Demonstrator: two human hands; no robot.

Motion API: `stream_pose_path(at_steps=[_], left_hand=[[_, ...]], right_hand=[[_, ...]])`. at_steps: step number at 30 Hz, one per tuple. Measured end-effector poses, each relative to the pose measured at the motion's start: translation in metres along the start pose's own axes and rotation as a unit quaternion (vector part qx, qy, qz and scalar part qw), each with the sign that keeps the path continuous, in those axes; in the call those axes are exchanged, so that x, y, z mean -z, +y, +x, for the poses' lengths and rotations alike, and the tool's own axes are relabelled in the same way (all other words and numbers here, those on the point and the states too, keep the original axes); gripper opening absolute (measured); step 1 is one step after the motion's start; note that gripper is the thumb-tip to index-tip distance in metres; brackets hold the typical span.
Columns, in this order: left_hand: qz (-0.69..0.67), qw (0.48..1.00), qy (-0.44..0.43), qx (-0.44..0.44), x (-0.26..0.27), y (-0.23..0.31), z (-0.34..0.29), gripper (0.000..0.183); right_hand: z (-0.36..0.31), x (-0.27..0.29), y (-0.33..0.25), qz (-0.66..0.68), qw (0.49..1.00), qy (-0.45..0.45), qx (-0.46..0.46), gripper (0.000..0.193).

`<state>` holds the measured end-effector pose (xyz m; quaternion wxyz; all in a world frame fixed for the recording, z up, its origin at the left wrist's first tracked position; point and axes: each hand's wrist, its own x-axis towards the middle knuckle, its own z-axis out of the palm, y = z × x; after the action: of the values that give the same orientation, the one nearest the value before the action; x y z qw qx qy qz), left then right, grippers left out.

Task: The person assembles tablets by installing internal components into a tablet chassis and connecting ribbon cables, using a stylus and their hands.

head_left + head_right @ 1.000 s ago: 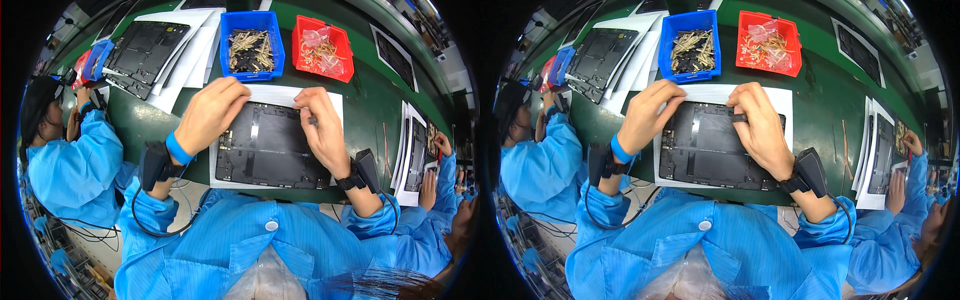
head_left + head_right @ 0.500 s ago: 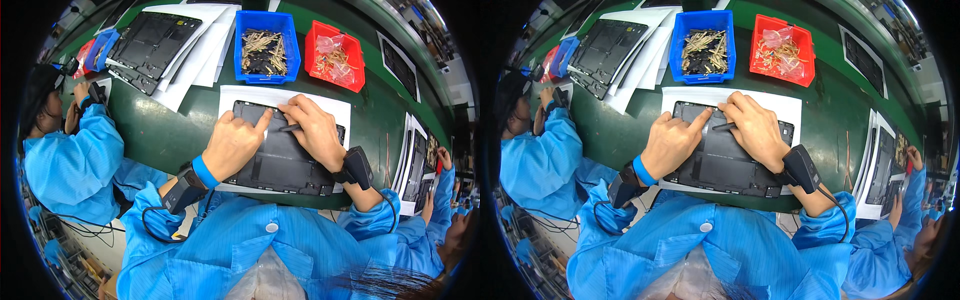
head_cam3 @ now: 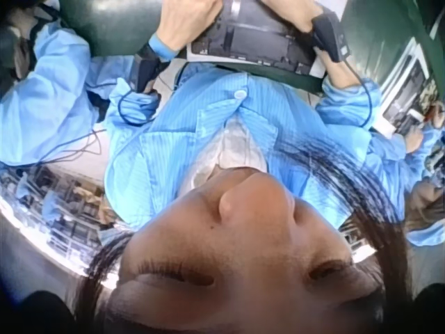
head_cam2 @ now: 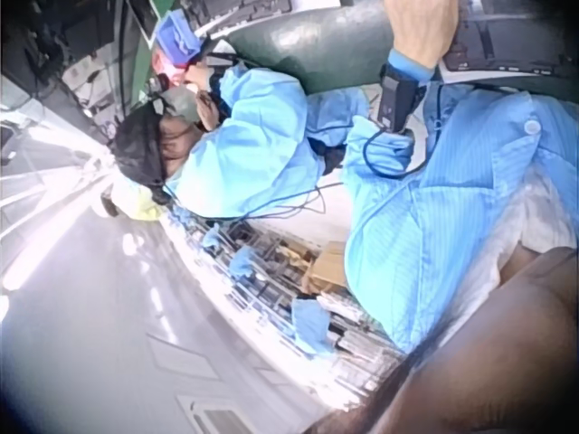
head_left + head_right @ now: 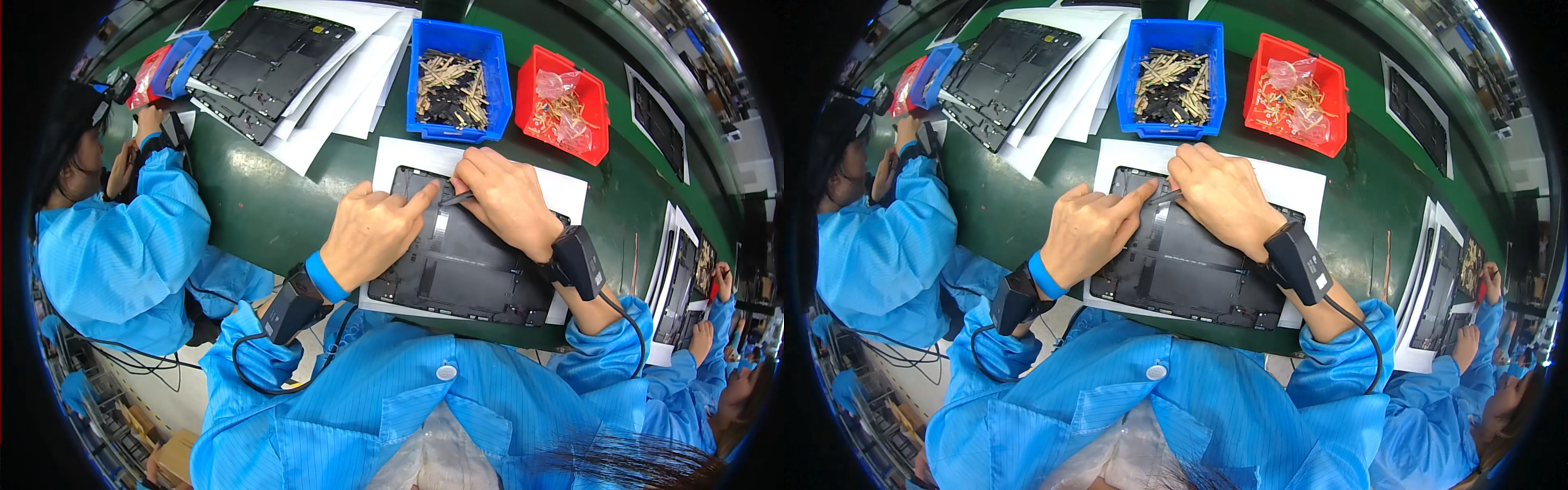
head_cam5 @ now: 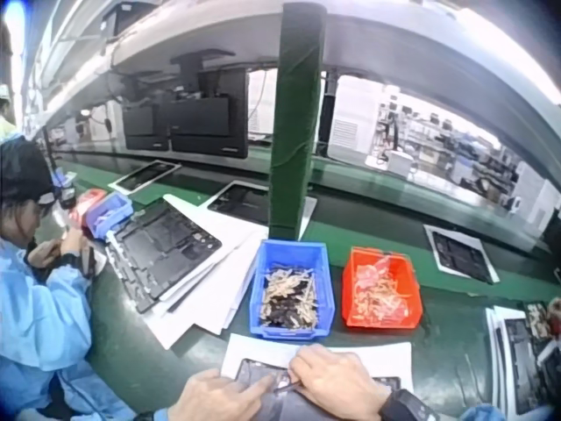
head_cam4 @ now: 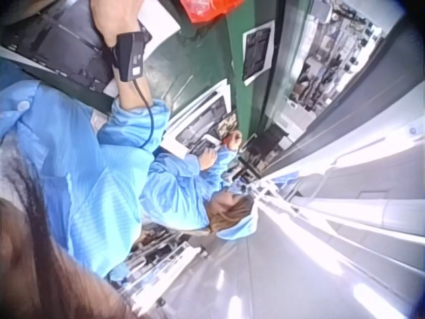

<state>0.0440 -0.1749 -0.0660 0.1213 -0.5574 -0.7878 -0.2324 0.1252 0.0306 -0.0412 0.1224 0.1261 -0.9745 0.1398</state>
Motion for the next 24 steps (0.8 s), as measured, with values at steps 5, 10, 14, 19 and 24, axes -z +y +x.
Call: stream_pose_path(at_steps=[5,10,14,19,24], left_hand=[[0.045,0.999,0.002,-0.013,-0.003,0.001,-0.001,0.038],[0.120,0.993,-0.001,0.009,-0.008,0.007,-0.006,0.038],[0.058,0.998,0.012,-0.003,-0.007,-0.001,-0.004,0.039],[-0.032,0.999,0.021,0.005,-0.001,-0.005,-0.007,0.027],[-0.123,0.992,0.025,0.006,0.003,-0.017,0.010,0.018]], right_hand=[[0.001,-0.011,0.007,-0.046,0.998,0.014,0.035,0.015],[0.012,-0.007,-0.005,-0.007,0.999,0.034,0.026,0.021],[0.022,-0.012,-0.003,0.003,0.999,0.026,0.029,0.022],[0.028,-0.012,0.004,-0.047,0.996,-0.025,0.077,0.016],[0.017,-0.008,0.004,0.031,0.999,-0.009,0.011,0.014]])
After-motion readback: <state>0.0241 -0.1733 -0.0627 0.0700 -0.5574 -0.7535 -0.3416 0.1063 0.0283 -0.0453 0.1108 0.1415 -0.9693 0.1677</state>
